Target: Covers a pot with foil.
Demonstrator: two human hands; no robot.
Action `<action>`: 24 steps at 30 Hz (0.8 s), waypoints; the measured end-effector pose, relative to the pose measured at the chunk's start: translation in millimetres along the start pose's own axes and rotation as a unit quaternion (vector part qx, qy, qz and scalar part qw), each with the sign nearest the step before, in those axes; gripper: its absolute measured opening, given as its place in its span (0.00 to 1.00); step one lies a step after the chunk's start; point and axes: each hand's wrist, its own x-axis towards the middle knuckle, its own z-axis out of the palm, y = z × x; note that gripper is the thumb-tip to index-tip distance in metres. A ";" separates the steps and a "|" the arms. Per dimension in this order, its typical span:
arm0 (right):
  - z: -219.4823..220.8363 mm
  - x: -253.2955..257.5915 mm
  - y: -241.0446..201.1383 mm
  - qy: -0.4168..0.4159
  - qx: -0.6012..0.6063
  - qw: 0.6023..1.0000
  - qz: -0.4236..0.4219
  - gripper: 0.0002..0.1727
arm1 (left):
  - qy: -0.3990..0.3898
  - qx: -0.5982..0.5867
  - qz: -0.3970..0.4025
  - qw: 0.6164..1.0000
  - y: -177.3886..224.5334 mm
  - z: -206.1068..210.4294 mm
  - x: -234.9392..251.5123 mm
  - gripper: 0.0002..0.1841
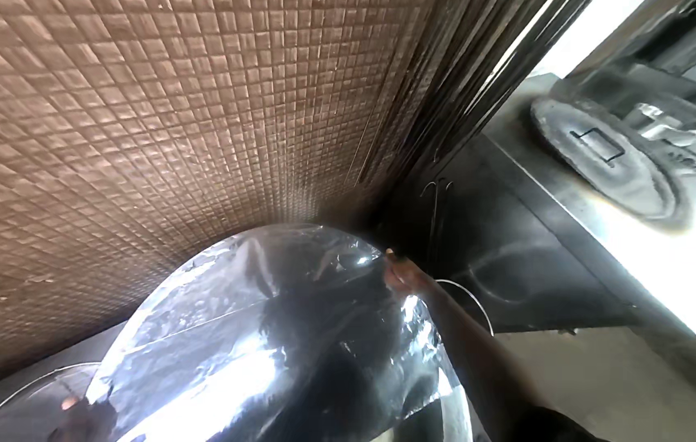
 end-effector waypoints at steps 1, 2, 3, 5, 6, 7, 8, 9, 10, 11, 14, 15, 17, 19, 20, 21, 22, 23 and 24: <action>-1.3 4.8 3.2 -0.007 0.011 1.000 0.001 0.45 | -0.011 -0.032 0.004 0.999 -0.4 0.6 0.5 0.34; -2.9 15.1 8.7 -0.008 0.019 1.000 0.003 0.45 | -0.022 -0.063 0.010 0.998 0.2 0.3 0.6 0.32; -3.2 22.7 13.2 -0.003 0.021 1.000 0.004 0.44 | -0.027 -0.093 0.016 0.995 0.4 0.7 1.0 0.29; -2.4 27.5 16.1 -0.004 0.032 0.999 0.007 0.43 | -0.031 -0.121 0.012 0.992 1.8 -1.1 0.2 0.26; -2.3 28.2 15.4 -0.007 0.036 0.999 0.005 0.42 | -0.027 -0.117 0.007 0.993 3.7 -2.0 0.6 0.26; -3.2 29.9 15.9 -0.010 0.034 0.999 -0.007 0.41 | -0.017 -0.103 0.005 0.994 4.9 -2.6 1.0 0.26; -4.0 32.3 17.3 -0.009 0.020 0.999 -0.030 0.40 | -0.005 -0.085 0.005 0.996 6.3 -2.0 1.4 0.27; -4.6 34.6 17.9 -0.007 -0.004 0.998 -0.056 0.38 | 0.001 -0.067 0.011 0.998 7.4 -1.7 2.1 0.27; -4.5 36.4 16.8 0.002 -0.039 0.996 -0.079 0.35 | 0.002 -0.049 0.022 0.999 9.5 -2.2 3.3 0.27; -4.0 35.7 12.7 0.023 -0.086 0.992 -0.094 0.34 | 0.001 -0.032 0.034 0.999 13.6 -2.7 3.4 0.26; 5.5 15.7 -1.6 0.083 -0.155 0.978 -0.111 0.35 | 0.028 0.054 0.033 0.998 22.9 0.1 7.5 0.35; 10.3 10.6 -6.2 0.092 -0.171 0.975 -0.105 0.36 | 0.038 0.098 0.029 0.994 26.9 2.7 9.4 0.42; 17.4 10.5 -8.4 0.093 -0.213 0.968 -0.090 0.37 | 0.050 0.170 0.042 0.983 27.2 8.1 17.6 0.47; 20.9 15.3 -9.1 0.096 -0.253 0.959 -0.079 0.37 | 0.067 0.211 0.071 0.973 25.9 15.3 19.9 0.46; 22.7 16.3 -9.5 0.103 -0.267 0.955 -0.075 0.37 | 0.071 0.230 0.072 0.968 27.4 16.6 17.4 0.46; 24.4 15.8 -10.0 0.112 -0.279 0.951 -0.072 0.36 | 0.074 0.232 0.080 0.967 27.4 17.9 15.9 0.45; 25.7 13.9 -10.9 0.119 -0.291 0.947 -0.073 0.35 | 0.077 0.227 0.080 0.967 27.6 18.5 15.2 0.45; 26.6 11.2 -12.5 0.122 -0.302 0.943 -0.073 0.34 | 0.082 0.220 0.079 0.969 26.9 19.1 16.4 0.46; 27.0 9.6 -13.9 0.125 -0.312 0.939 -0.072 0.34 | 0.088 0.219 0.072 0.969 25.5 19.6 18.0 0.46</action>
